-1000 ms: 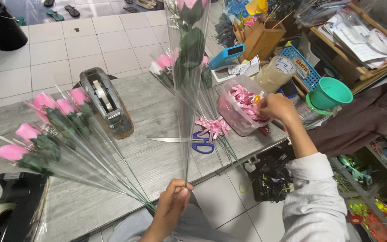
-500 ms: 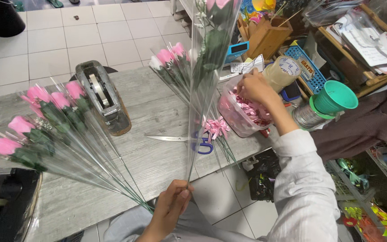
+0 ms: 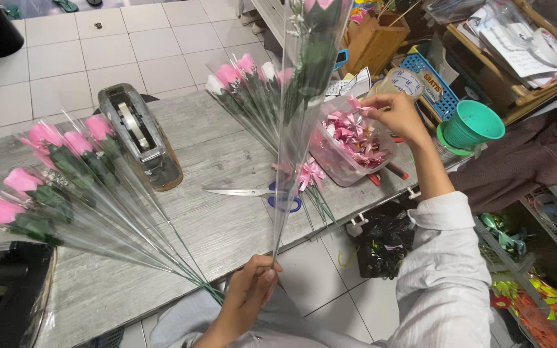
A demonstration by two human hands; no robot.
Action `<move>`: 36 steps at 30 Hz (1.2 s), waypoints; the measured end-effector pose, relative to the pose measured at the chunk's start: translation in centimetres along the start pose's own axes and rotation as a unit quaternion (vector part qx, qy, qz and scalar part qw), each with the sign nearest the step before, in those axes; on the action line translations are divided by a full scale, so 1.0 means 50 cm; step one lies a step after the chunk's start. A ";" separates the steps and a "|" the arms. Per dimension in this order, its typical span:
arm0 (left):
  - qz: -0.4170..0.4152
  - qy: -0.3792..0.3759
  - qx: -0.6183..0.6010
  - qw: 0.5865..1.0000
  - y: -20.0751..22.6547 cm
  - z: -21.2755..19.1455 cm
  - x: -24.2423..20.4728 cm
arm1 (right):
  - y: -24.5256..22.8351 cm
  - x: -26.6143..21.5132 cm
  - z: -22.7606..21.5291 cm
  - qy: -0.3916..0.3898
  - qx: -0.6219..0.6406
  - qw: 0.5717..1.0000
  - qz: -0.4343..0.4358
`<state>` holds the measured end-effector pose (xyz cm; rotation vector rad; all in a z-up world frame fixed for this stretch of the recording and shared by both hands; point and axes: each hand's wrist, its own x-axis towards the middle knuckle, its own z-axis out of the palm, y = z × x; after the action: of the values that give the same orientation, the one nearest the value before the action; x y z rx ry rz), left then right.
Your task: The person wraps individual pink artificial flowers in clear plastic and ties a pink ribbon around the stems. They repeat this process for several flowers, placing the finished bouquets on the table.
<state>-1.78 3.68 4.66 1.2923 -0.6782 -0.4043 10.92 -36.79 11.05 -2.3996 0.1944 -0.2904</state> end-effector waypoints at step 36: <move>0.083 0.257 -0.059 0.961 -0.025 -0.054 0.007 | -0.344 -0.306 0.283 -0.174 0.444 0.871 -0.121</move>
<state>0.36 5.16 3.20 1.1522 -0.3119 0.0349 0.88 -11.73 9.82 -1.5046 -0.3496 -0.0271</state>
